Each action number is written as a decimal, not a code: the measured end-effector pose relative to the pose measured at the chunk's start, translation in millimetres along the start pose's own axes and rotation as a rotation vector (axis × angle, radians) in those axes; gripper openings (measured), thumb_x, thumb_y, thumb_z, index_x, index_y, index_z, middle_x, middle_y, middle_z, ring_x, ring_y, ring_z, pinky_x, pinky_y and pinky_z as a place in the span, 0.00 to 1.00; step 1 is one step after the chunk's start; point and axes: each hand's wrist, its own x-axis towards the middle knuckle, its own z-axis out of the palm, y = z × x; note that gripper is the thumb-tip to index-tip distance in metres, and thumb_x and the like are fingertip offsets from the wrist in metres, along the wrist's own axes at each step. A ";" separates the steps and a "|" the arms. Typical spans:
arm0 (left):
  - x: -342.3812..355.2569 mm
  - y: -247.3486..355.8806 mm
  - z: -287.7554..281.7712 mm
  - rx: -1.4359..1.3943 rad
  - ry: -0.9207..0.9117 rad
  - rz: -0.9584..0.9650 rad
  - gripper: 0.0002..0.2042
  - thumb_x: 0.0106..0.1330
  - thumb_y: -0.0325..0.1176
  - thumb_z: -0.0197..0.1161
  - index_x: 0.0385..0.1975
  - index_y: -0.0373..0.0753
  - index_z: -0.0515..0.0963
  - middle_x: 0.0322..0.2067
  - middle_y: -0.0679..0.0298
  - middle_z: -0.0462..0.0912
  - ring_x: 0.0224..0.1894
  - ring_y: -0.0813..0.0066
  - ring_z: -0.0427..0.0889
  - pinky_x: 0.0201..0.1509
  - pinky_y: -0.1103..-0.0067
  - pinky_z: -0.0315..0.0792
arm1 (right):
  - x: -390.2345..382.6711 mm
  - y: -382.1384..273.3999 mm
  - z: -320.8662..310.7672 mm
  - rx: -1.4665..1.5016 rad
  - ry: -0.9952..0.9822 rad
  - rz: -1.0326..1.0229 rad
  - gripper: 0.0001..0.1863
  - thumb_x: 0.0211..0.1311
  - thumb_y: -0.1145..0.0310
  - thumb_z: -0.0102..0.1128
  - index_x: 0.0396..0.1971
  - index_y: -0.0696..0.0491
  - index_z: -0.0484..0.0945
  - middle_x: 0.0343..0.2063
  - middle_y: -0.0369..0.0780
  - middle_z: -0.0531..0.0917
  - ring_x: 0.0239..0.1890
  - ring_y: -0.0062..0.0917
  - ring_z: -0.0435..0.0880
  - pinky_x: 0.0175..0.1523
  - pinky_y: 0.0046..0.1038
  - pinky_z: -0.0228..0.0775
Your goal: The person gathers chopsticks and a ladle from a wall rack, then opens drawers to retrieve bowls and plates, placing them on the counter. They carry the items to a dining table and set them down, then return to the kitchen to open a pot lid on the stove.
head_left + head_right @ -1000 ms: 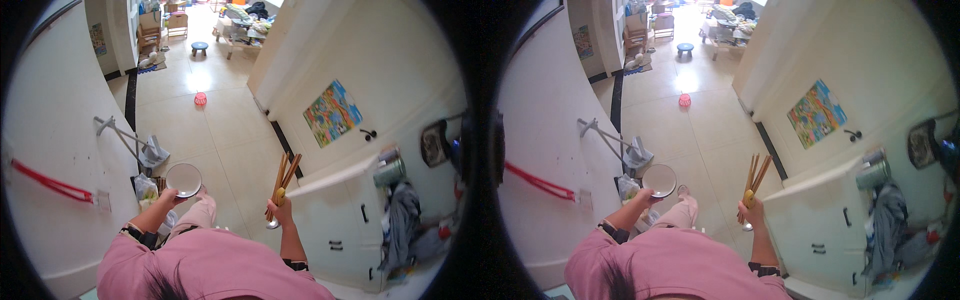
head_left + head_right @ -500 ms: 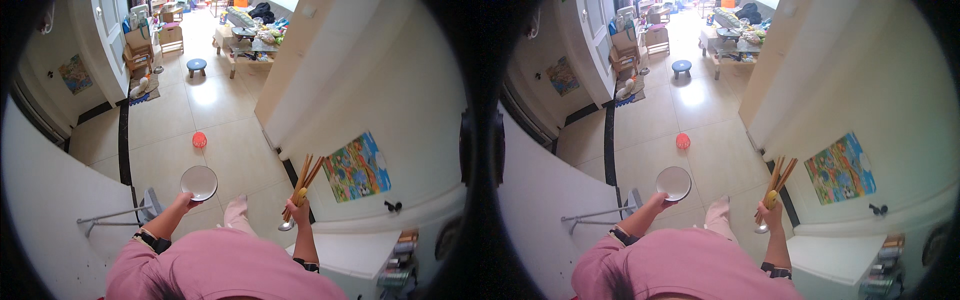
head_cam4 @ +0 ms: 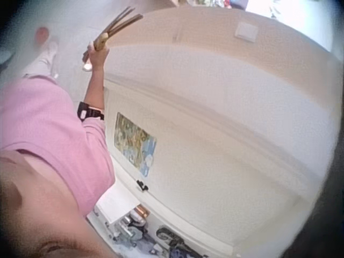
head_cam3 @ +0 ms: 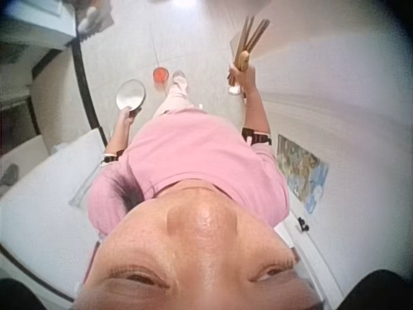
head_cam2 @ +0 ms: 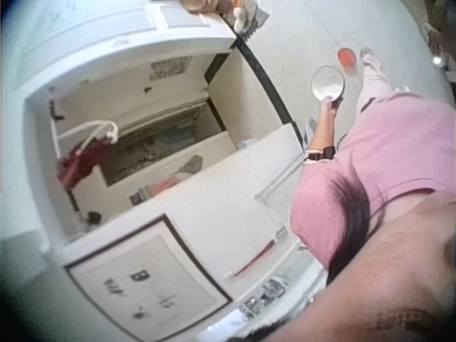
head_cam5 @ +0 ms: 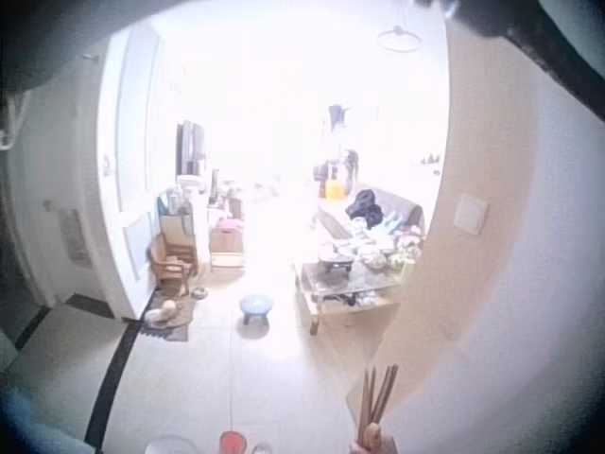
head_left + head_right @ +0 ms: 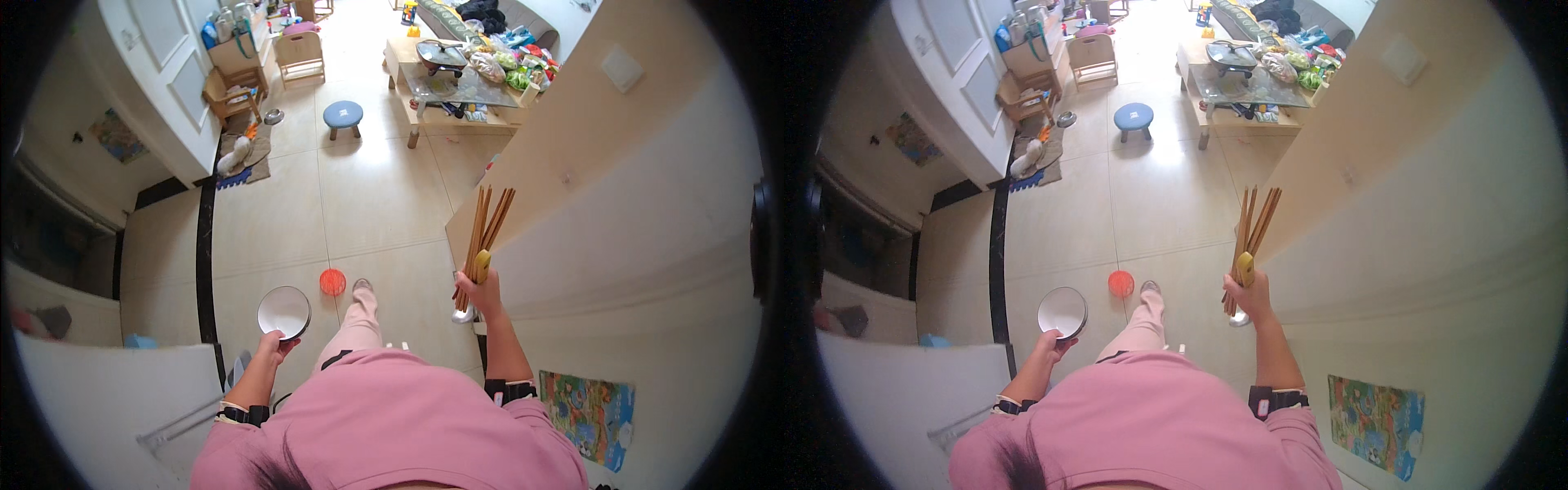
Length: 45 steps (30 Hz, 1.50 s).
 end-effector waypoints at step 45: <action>481.4 402.0 1477.3 0.960 -0.473 0.169 0.19 0.53 0.22 0.46 0.47 0.36 0.67 0.33 0.53 0.76 0.24 0.63 0.80 0.17 0.75 0.73 | 1051.9 173.2 -236.1 0.115 0.631 0.587 0.08 0.46 0.69 0.63 0.21 0.57 0.74 0.14 0.34 0.77 0.18 0.18 0.77 0.25 0.24 0.68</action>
